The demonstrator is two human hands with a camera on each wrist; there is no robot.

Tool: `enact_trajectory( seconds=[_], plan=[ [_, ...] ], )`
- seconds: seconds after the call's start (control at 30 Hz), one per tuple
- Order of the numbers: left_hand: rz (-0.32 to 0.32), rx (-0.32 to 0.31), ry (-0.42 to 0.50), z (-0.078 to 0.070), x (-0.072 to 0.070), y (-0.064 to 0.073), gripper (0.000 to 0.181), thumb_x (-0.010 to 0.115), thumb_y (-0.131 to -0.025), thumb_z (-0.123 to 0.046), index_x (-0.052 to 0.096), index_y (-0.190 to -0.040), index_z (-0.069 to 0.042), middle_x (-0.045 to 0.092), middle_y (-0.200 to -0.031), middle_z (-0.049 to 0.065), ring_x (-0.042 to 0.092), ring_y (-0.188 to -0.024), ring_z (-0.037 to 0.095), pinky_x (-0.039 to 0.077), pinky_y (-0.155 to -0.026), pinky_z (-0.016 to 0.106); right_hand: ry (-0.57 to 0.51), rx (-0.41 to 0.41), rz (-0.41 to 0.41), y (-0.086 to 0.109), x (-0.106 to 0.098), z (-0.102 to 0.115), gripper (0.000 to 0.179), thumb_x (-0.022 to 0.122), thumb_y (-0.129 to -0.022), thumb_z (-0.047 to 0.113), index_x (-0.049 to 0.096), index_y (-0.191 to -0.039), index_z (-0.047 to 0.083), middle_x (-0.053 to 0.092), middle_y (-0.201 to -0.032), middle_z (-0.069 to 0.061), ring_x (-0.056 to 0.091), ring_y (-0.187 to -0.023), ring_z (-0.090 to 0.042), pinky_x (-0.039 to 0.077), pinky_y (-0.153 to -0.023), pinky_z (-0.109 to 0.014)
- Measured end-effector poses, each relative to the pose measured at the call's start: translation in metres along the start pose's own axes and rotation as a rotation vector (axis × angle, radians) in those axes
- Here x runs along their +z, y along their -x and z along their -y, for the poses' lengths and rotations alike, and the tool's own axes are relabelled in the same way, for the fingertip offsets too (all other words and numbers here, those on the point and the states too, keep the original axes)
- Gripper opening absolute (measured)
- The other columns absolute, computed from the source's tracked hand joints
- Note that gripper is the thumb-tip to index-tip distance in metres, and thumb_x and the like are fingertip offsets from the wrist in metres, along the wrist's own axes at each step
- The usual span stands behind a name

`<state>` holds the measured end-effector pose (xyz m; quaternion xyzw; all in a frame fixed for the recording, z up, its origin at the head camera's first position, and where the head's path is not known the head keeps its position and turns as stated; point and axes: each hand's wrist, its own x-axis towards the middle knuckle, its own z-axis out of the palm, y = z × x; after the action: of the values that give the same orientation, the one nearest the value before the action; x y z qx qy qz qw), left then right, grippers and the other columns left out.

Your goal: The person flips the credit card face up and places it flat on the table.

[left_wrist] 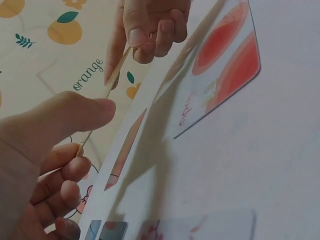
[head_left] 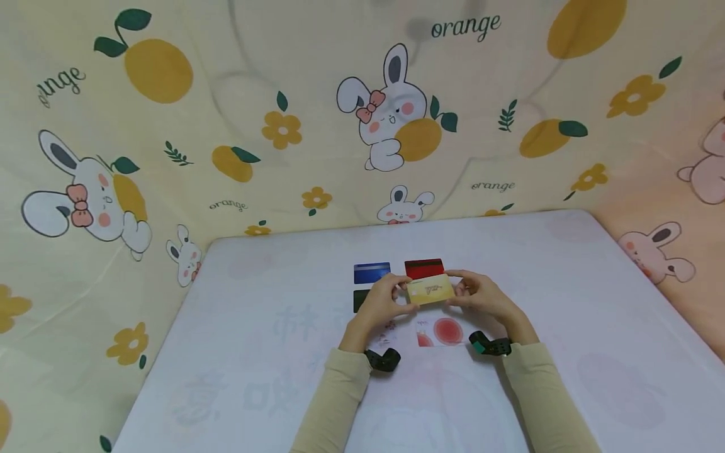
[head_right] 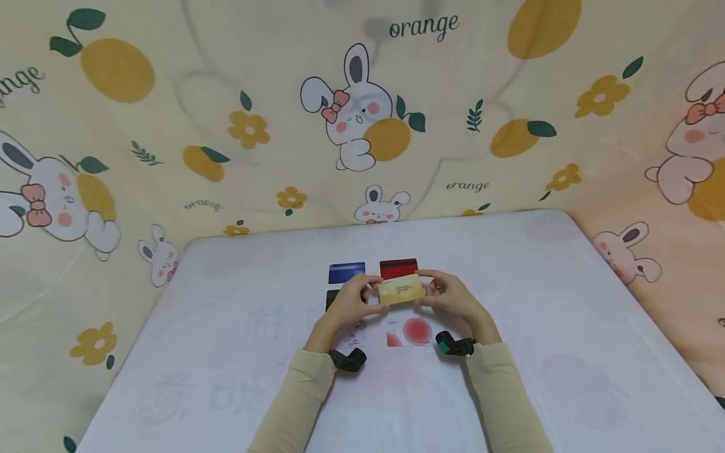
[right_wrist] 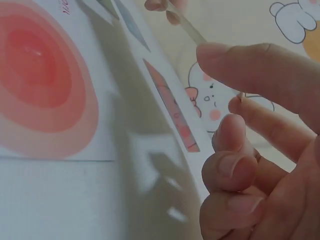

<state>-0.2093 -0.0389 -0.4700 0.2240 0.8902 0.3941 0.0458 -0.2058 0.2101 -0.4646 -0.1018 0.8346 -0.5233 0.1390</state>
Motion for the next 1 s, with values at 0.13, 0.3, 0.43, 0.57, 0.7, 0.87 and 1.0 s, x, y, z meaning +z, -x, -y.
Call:
enact_trajectory(
  seconds=[0.13, 0.3, 0.43, 0.57, 0.7, 0.87, 1.0],
  plan=[
    [0.004, 0.005, 0.016, -0.002, 0.001, 0.0, 0.055, 0.077, -0.073, -0.029, 0.058, -0.121, -0.009, 0.058, -0.101, 0.006, 0.042, -0.076, 0.007, 0.035, -0.063, 0.014, -0.023, -0.016, 0.0, 0.001, -0.004, -0.002, 0.066, 0.074, -0.076, 0.017, 0.044, -0.134, 0.006, 0.048, -0.075, 0.001, 0.045, -0.064, -0.008, 0.041, -0.053, -0.02],
    [0.008, -0.018, 0.015, -0.002, 0.002, 0.001, 0.054, 0.077, -0.073, -0.028, 0.057, -0.121, -0.011, 0.057, -0.101, 0.004, 0.042, -0.078, 0.007, 0.036, -0.064, 0.013, -0.034, -0.047, 0.0, 0.002, -0.004, 0.002, 0.064, 0.074, -0.076, 0.016, 0.045, -0.133, 0.007, 0.048, -0.077, 0.0, 0.045, -0.066, -0.009, 0.041, -0.054, -0.02],
    [0.022, -0.016, 0.01, -0.001, 0.003, 0.0, 0.054, 0.077, -0.073, -0.03, 0.057, -0.121, -0.013, 0.056, -0.101, 0.002, 0.043, -0.078, 0.007, 0.036, -0.063, 0.013, -0.04, -0.092, -0.013, 0.003, -0.004, 0.003, 0.063, 0.073, -0.077, 0.016, 0.044, -0.132, 0.008, 0.049, -0.078, 0.001, 0.046, -0.068, -0.01, 0.042, -0.056, -0.021],
    [0.041, -0.017, 0.007, -0.002, 0.003, 0.0, 0.054, 0.076, -0.074, -0.032, 0.057, -0.122, -0.014, 0.056, -0.102, 0.002, 0.044, -0.08, 0.008, 0.036, -0.063, 0.013, -0.043, -0.161, -0.03, 0.004, -0.003, -0.001, 0.059, 0.071, -0.077, 0.016, 0.045, -0.13, 0.01, 0.051, -0.077, 0.005, 0.048, -0.069, -0.009, 0.042, -0.056, -0.022],
    [0.057, -0.013, 0.002, -0.003, 0.001, 0.0, 0.054, 0.076, -0.075, -0.033, 0.057, -0.121, -0.013, 0.056, -0.104, 0.003, 0.047, -0.083, 0.011, 0.038, -0.065, 0.014, -0.043, -0.198, -0.036, 0.004, -0.003, 0.0, 0.058, 0.071, -0.077, 0.015, 0.046, -0.129, 0.011, 0.051, -0.077, 0.005, 0.049, -0.07, -0.008, 0.043, -0.058, -0.021],
    [0.062, -0.02, 0.005, -0.004, 0.001, 0.0, 0.056, 0.075, -0.075, -0.033, 0.056, -0.124, -0.013, 0.055, -0.115, 0.004, 0.054, -0.098, 0.015, 0.047, -0.082, 0.02, -0.045, -0.171, -0.037, 0.004, -0.002, 0.007, 0.062, 0.072, -0.076, 0.011, 0.044, -0.13, 0.007, 0.051, -0.081, -0.004, 0.049, -0.07, -0.007, 0.044, -0.059, -0.02],
    [0.06, -0.019, -0.013, -0.005, 0.0, 0.001, 0.06, 0.074, -0.076, -0.034, 0.053, -0.127, -0.013, 0.054, -0.121, 0.003, 0.055, -0.11, 0.016, 0.048, -0.094, 0.028, -0.042, -0.165, -0.035, 0.007, 0.0, 0.017, 0.062, 0.071, -0.076, 0.004, 0.043, -0.131, 0.003, 0.051, -0.084, -0.015, 0.048, -0.07, -0.007, 0.043, -0.059, -0.019]
  ],
)
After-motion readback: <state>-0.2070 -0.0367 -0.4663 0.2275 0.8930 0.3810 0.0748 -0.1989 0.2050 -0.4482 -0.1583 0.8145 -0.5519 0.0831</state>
